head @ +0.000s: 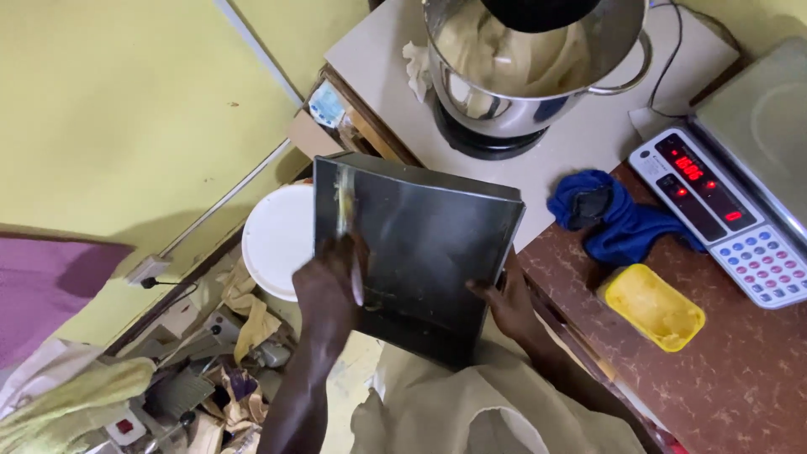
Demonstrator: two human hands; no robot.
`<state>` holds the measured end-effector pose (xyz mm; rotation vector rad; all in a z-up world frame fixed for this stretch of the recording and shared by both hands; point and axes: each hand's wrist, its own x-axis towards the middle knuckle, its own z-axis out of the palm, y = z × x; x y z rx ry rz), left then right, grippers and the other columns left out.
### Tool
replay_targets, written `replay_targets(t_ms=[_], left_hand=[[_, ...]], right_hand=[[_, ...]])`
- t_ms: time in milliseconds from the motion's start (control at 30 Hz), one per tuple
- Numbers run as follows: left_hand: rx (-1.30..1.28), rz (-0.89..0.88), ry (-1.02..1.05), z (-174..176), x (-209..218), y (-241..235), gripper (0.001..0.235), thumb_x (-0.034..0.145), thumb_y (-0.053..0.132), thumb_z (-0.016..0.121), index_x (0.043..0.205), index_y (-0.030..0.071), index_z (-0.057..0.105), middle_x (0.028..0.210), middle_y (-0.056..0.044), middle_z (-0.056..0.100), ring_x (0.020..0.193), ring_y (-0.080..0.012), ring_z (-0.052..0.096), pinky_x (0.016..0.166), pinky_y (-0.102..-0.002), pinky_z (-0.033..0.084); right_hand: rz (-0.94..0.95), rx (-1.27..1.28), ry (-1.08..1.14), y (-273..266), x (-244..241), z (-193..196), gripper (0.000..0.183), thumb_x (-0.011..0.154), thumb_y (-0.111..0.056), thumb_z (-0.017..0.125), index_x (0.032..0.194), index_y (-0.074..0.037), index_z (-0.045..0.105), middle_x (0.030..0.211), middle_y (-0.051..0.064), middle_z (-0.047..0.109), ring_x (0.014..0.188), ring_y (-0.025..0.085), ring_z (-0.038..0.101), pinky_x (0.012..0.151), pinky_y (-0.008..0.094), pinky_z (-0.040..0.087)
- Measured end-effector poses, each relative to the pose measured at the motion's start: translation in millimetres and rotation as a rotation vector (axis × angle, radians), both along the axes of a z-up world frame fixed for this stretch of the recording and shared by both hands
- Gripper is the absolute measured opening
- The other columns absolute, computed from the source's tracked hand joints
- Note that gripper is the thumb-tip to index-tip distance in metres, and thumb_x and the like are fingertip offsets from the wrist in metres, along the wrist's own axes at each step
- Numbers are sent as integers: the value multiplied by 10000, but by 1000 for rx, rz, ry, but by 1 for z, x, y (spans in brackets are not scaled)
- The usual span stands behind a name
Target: The person uses a brush to apply a yellow substance from a small container onto a rectangular metal baking tray. The person spreads the substance evenly across the tray's surface and then places the tray on the counter.
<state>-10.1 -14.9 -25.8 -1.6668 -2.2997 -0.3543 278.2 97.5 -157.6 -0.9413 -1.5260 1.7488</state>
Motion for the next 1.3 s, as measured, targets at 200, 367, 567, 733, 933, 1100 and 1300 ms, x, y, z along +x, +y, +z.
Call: replay_targets(t_ms=[200, 367, 567, 733, 933, 1100, 1300], left_hand=[[-144, -450, -855, 11, 26, -35, 424, 1157, 269, 594, 906, 40, 848, 754, -79, 817, 659, -245, 739, 642, -423, 492], [-13, -308, -561, -40, 27, -45, 316, 1053, 346, 674, 880, 159, 861, 592, -145, 713, 589, -449, 722, 526, -478, 549], [205, -297, -124, -45, 48, -36, 309, 1043, 263, 758, 740, 214, 718, 559, 10, 547, 424, -249, 591, 419, -322, 467], [166, -126, -39, -228, -32, -30, 309, 1051, 218, 745, 745, 222, 705, 587, 58, 574, 503, -166, 610, 437, -296, 413], [267, -241, -100, -190, 7, -12, 372, 1085, 224, 702, 713, 226, 720, 591, 35, 622, 505, -207, 631, 506, -340, 460], [409, -395, -250, -63, -22, 14, 421, 1146, 226, 663, 746, 203, 793, 645, -12, 721, 548, -293, 672, 624, -404, 568], [291, -386, -200, -27, 66, 17, 228, 1113, 261, 587, 959, 224, 751, 788, 21, 687, 597, -220, 623, 628, -411, 519]], right_hand=[[-184, -92, -245, 0, -4, 9, 970, 858, -398, 836, 1703, -117, 451, 1627, 153, 641, 1527, 367, 609, 1177, 557, 523], [-76, -75, -71, -6, 5, -10, 1160, 1003, -326, 822, 1851, -165, 48, 1794, 289, 307, 1578, 612, 417, 1282, 855, 329], [-112, -6, -93, -2, 0, -15, 1077, 1044, -338, 789, 1838, -94, 105, 1767, 353, 299, 1579, 680, 358, 1266, 916, 273], [-97, -6, -8, -6, -4, -14, 1102, 1033, -308, 779, 1855, -94, 76, 1793, 348, 297, 1559, 633, 416, 1242, 843, 371], [-109, -8, 35, -5, 6, -47, 1091, 1080, -350, 712, 1858, -104, -12, 1811, 359, 251, 1531, 635, 434, 1181, 843, 454], [-139, -94, -90, -7, 9, -13, 1136, 994, -317, 814, 1831, -69, 87, 1732, 361, 369, 1493, 621, 511, 1249, 831, 389], [-152, 1, -3, -2, -1, -27, 1046, 1007, -325, 814, 1814, -45, 209, 1716, 331, 417, 1516, 609, 485, 1243, 849, 362]])
